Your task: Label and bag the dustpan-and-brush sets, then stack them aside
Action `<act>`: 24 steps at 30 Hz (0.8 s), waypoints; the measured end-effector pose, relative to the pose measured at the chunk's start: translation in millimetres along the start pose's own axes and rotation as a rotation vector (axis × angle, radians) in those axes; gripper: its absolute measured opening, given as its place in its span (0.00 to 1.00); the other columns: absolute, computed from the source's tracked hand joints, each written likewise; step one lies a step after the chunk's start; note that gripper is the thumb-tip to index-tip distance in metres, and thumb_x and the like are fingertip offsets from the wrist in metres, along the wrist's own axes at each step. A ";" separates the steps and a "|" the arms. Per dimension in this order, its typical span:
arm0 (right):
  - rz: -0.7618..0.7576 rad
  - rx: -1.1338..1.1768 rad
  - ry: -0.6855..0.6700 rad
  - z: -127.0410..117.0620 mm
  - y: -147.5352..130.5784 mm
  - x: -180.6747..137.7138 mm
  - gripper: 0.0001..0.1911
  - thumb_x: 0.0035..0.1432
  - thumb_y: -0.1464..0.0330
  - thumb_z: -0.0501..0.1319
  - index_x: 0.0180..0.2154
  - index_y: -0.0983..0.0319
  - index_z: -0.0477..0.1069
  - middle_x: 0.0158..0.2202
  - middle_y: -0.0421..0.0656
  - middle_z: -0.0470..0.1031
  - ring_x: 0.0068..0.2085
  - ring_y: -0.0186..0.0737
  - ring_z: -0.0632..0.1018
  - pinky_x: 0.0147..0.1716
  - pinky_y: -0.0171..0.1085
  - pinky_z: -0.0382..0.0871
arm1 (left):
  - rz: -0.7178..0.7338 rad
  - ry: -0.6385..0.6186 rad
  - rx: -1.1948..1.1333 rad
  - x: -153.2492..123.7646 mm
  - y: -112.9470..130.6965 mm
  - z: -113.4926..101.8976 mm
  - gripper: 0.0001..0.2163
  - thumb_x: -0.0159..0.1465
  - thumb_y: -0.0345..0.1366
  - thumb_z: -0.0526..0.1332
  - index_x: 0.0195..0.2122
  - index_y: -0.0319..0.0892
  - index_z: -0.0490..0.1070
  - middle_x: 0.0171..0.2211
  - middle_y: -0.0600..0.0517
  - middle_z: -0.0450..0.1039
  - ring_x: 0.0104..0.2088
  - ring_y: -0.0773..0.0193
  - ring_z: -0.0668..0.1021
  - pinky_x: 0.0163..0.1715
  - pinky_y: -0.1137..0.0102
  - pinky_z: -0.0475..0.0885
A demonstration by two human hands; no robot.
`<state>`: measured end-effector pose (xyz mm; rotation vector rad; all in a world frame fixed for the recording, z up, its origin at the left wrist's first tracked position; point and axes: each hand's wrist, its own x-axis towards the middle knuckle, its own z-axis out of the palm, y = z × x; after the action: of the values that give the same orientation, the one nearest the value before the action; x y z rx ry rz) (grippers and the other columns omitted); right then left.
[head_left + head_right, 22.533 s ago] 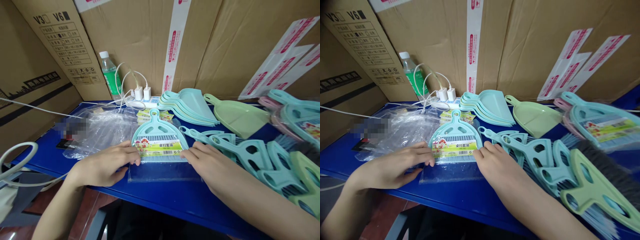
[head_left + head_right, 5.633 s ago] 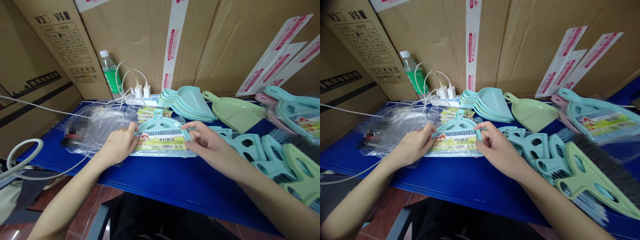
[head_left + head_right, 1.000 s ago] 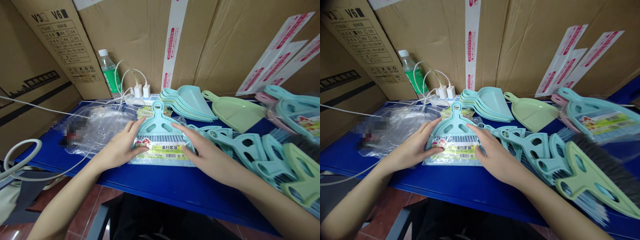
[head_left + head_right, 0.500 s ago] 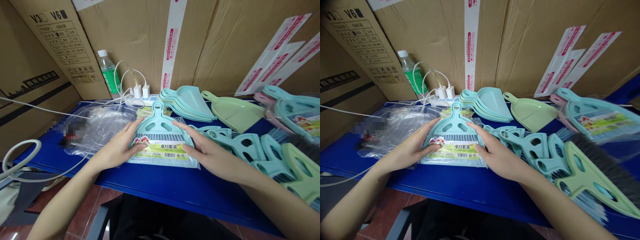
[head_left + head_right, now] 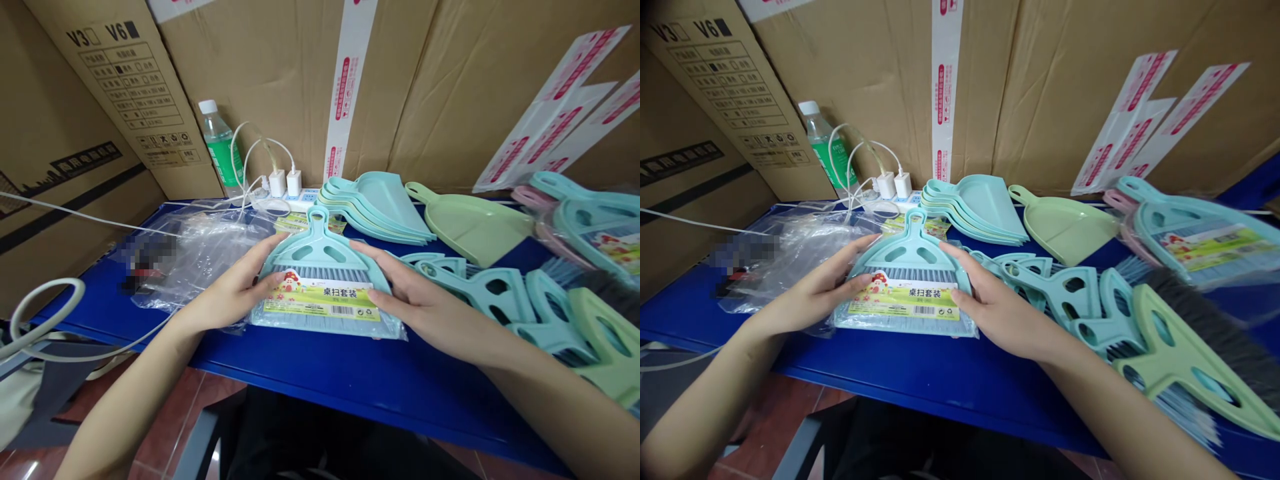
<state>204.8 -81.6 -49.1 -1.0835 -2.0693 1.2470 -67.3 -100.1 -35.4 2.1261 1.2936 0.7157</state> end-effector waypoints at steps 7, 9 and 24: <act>0.020 -0.153 0.047 -0.5 -1.3 -1.9 0.31 0.66 0.61 0.48 0.68 0.51 0.43 0.70 0.40 0.46 0.67 0.50 0.54 0.61 0.58 0.55 | -0.032 -0.029 -0.217 2.5 6.8 0.0 0.27 0.66 0.36 0.56 0.66 0.51 0.53 0.65 0.49 0.59 0.61 0.53 0.68 0.56 0.59 0.71; -0.021 -0.241 0.094 1.7 0.0 -2.1 0.31 0.66 0.63 0.47 0.68 0.52 0.43 0.70 0.40 0.46 0.68 0.49 0.52 0.62 0.57 0.52 | -0.035 -0.040 -0.241 2.7 6.3 1.7 0.29 0.65 0.35 0.57 0.67 0.52 0.51 0.66 0.50 0.57 0.61 0.53 0.67 0.54 0.59 0.73; 0.016 -0.447 0.197 7.1 2.0 -2.2 0.33 0.65 0.64 0.45 0.69 0.57 0.39 0.64 0.50 0.63 0.62 0.58 0.65 0.55 0.60 0.66 | -0.068 -0.067 -0.198 4.2 1.3 2.5 0.17 0.65 0.38 0.57 0.55 0.44 0.67 0.53 0.46 0.68 0.44 0.59 0.76 0.39 0.64 0.76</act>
<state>201.6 -86.4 -54.2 -1.3549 -2.2396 0.6601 -63.1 -97.2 -35.6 1.9234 1.2011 0.7065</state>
